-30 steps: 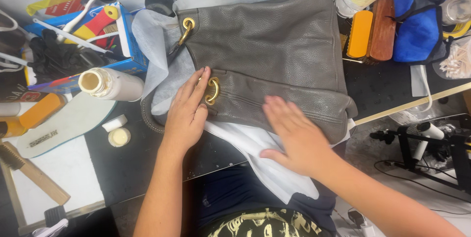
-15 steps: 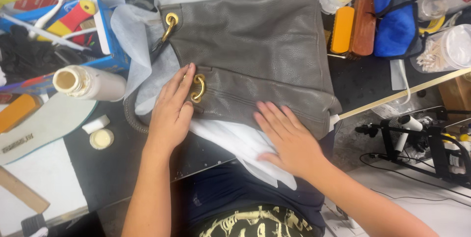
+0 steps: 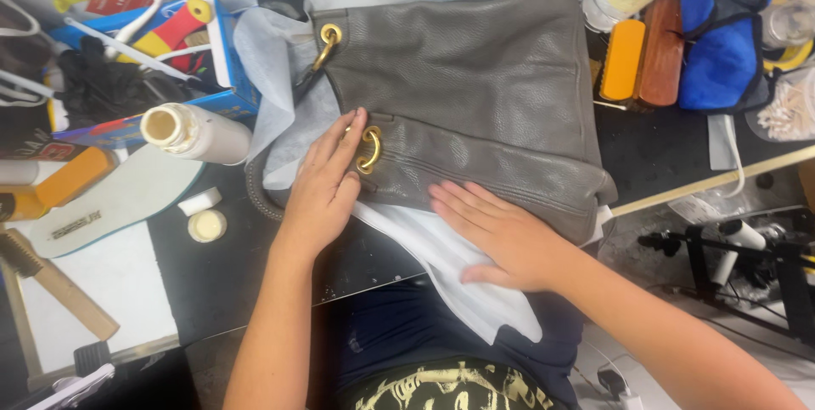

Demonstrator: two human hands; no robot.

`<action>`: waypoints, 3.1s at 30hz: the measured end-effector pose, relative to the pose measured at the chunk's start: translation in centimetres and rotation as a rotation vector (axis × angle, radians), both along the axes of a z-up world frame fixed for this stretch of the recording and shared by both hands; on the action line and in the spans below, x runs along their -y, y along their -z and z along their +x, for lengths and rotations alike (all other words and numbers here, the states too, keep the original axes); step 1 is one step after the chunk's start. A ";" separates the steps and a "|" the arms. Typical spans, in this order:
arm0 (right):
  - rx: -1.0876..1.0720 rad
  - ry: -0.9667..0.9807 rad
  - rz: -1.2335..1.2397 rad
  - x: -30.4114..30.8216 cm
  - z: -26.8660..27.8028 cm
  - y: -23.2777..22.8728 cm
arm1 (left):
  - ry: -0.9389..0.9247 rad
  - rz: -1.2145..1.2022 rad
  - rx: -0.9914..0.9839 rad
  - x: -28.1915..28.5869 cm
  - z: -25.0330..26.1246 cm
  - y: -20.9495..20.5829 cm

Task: The person cleans a gray leather handbag by applying a cream from a small container with a white cloth. They wipe the exterior, the zipper area, and the metal hardware, then rub the surface with their hands. Finally, they wipe the braided handle with a blue cloth.

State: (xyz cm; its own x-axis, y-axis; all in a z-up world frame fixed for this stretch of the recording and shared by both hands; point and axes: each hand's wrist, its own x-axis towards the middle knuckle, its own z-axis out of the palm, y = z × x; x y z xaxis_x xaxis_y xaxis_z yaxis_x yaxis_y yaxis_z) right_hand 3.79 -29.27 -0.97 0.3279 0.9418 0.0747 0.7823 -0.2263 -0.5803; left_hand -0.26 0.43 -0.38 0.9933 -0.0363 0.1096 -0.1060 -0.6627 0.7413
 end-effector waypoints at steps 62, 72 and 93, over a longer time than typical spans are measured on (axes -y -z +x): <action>-0.018 -0.085 -0.024 -2.9 1.6 -1.0 | 0.002 -0.033 0.005 -0.4 0.2 0.2; 0.370 0.567 -0.419 6.4 -5.7 -3.5 | 0.009 -0.021 -0.013 -0.2 0.3 0.3; 0.122 0.501 -0.185 0.1 -2.8 0.2 | 0.035 -0.119 -0.031 -0.7 0.2 0.4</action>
